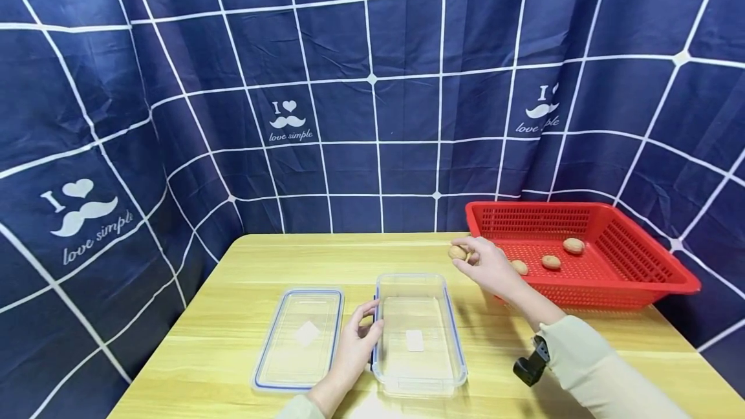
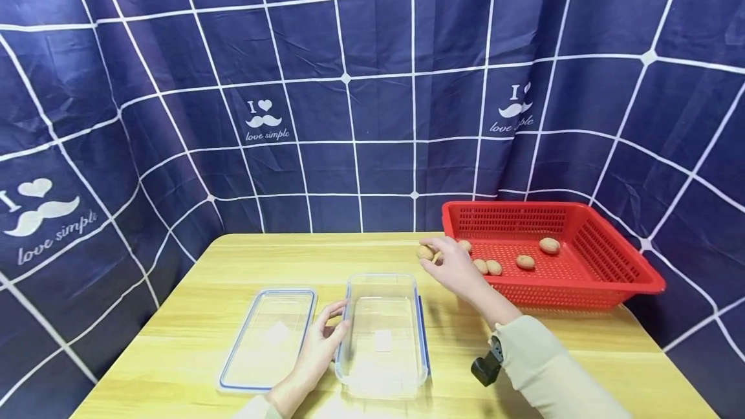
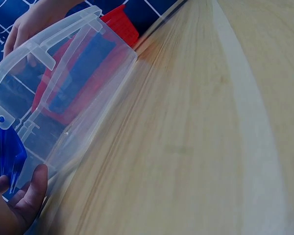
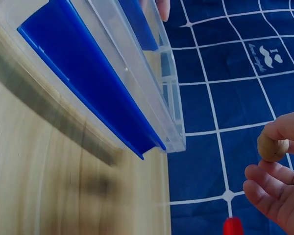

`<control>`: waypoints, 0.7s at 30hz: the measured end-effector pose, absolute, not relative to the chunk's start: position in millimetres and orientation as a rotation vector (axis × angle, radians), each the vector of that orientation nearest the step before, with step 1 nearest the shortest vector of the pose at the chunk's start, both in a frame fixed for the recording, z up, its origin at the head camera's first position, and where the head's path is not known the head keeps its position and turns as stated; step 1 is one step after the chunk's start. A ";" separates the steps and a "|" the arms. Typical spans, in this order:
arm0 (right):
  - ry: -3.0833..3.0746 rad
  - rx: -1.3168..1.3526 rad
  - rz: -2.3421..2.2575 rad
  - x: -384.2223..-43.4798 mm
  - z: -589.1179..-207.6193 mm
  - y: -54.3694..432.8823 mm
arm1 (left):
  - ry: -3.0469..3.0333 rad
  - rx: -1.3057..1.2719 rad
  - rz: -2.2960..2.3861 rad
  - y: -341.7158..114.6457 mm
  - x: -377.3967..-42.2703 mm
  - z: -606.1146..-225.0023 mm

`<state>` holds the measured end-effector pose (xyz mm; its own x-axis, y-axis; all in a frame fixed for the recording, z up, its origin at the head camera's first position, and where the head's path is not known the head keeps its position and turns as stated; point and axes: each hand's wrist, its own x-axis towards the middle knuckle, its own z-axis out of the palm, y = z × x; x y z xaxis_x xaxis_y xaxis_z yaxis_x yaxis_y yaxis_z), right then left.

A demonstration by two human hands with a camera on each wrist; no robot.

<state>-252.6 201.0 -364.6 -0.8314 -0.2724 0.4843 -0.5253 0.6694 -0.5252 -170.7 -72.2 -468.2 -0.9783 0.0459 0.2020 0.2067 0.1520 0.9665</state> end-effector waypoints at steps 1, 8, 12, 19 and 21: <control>-2.520 0.619 0.948 -252.6 -364.0 202.8 | -2.294 -0.251 -1.947 -72.0 -168.4 -463.9; -2.507 0.557 0.893 -251.5 -360.5 215.3 | -2.301 -0.245 -1.940 -71.8 -168.3 -464.4; -2.505 0.540 0.905 -250.8 -359.3 223.3 | -2.299 -0.246 -1.943 -73.2 -176.3 -478.1; -2.523 0.503 0.937 -249.5 -359.1 233.9 | -2.296 -0.262 -1.911 -73.9 -179.1 -483.1; -2.538 0.487 0.936 -248.7 -358.9 237.2 | -2.297 -0.259 -1.907 -73.9 -178.8 -482.9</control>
